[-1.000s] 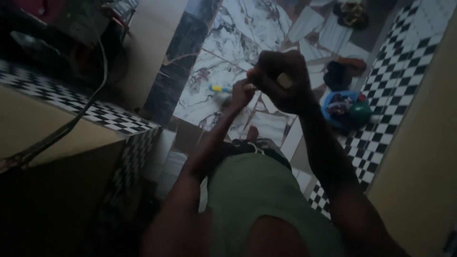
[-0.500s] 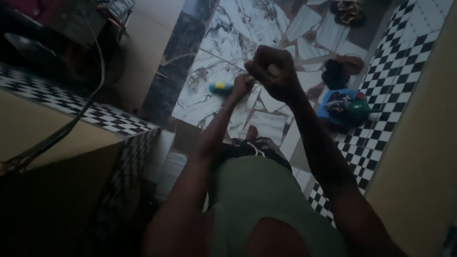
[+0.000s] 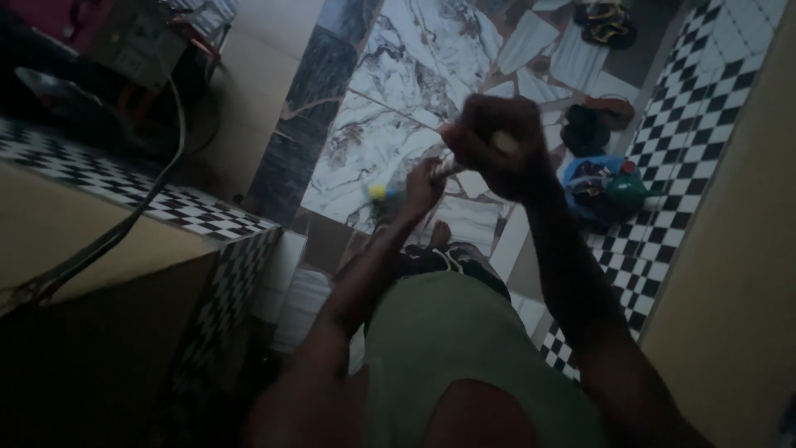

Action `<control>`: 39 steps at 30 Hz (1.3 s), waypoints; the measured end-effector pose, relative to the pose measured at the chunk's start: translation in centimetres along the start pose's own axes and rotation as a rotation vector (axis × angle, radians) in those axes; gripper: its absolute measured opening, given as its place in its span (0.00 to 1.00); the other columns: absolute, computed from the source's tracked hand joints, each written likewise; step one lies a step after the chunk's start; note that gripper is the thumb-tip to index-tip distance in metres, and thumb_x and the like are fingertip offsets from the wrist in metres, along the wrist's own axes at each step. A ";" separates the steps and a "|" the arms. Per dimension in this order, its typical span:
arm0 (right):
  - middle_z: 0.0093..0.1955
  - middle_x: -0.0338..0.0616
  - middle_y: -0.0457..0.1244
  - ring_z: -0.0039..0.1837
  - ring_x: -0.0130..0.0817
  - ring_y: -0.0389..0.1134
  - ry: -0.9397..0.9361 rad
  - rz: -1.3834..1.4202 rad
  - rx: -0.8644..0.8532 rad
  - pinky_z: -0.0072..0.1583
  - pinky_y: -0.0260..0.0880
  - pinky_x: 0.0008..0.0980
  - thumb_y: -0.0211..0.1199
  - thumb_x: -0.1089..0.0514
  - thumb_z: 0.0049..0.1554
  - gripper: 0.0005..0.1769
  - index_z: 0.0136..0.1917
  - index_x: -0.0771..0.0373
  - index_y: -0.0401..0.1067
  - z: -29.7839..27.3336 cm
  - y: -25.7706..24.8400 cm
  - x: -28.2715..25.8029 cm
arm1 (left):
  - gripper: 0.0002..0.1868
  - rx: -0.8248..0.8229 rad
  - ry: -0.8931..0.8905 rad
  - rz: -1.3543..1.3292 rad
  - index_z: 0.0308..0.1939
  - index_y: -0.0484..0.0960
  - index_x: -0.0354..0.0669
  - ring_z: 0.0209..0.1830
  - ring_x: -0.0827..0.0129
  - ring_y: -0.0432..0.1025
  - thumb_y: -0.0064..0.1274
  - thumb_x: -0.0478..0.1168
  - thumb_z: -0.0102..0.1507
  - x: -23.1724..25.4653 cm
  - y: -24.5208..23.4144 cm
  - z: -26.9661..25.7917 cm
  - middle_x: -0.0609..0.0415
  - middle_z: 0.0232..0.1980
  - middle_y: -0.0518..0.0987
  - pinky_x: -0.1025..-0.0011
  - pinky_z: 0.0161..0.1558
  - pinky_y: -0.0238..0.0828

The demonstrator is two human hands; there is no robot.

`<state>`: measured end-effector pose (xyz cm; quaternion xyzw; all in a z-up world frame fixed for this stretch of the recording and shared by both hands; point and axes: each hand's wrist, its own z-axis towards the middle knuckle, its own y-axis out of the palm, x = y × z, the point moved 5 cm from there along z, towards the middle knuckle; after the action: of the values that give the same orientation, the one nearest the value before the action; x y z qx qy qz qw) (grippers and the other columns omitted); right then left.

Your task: Mopping a tiled floor using a squeegee tool.

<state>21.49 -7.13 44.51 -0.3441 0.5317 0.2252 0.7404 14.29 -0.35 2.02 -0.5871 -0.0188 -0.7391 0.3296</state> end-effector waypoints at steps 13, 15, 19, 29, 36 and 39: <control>0.32 0.39 0.60 0.38 0.24 0.60 0.064 -0.069 -0.061 0.40 0.59 0.30 0.66 0.55 0.67 0.16 0.41 0.65 0.67 0.7 6.1 5.0 | 0.11 -0.021 -0.117 0.178 0.47 0.81 0.47 0.40 0.45 0.78 0.58 0.43 0.63 -10.4 1.4 2.9 0.43 0.37 0.83 0.54 0.38 0.73; 0.34 0.41 0.61 0.37 0.26 0.61 -0.010 -0.122 -0.090 0.40 0.59 0.31 0.66 0.55 0.66 0.11 0.46 0.64 0.71 0.4 6.4 5.0 | 0.22 -0.053 -0.533 -1.335 0.60 0.76 0.43 0.47 0.61 0.81 0.54 0.39 0.61 -10.5 1.8 4.5 0.47 0.47 0.85 0.58 0.54 0.76; 0.33 0.42 0.61 0.36 0.28 0.63 -0.040 -0.132 -0.121 0.41 0.61 0.31 0.70 0.53 0.63 0.15 0.44 0.64 0.69 -0.2 4.6 1.3 | 0.27 -0.124 -0.293 -0.197 0.63 0.75 0.41 0.29 0.66 0.71 0.61 0.40 0.61 -3.9 -3.4 6.2 0.48 0.28 0.77 0.59 0.30 0.68; 0.37 0.37 0.62 0.36 0.24 0.63 0.060 0.440 0.098 0.40 0.63 0.26 0.65 0.46 0.67 0.17 0.47 0.60 0.66 0.3 5.9 4.9 | 0.22 -0.277 -0.399 0.137 0.55 0.83 0.49 0.39 0.48 0.80 0.62 0.47 0.58 -1.6 -12.5 -1.8 0.44 0.38 0.85 0.56 0.41 0.76; 0.34 0.31 0.57 0.35 0.21 0.61 0.113 0.690 0.326 0.41 0.65 0.27 0.60 0.50 0.65 0.13 0.50 0.62 0.66 1.6 8.2 13.1 | 0.25 -0.700 -0.621 0.252 0.52 0.83 0.51 0.47 0.45 0.78 0.64 0.55 0.54 -10.7 -12.9 -4.7 0.44 0.44 0.84 0.51 0.46 0.73; 0.35 0.35 0.58 0.36 0.24 0.60 0.173 0.574 0.332 0.42 0.63 0.28 0.60 0.55 0.70 0.13 0.47 0.62 0.62 2.2 6.8 10.3 | 0.22 -0.610 -0.446 0.338 0.46 0.85 0.48 0.45 0.43 0.76 0.65 0.58 0.57 -11.8 -9.5 -1.8 0.43 0.42 0.83 0.50 0.43 0.72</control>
<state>21.55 -1.32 33.35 -0.0732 0.6972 0.3048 0.6447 8.96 11.85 -5.55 -0.7985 0.2268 -0.5009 0.2452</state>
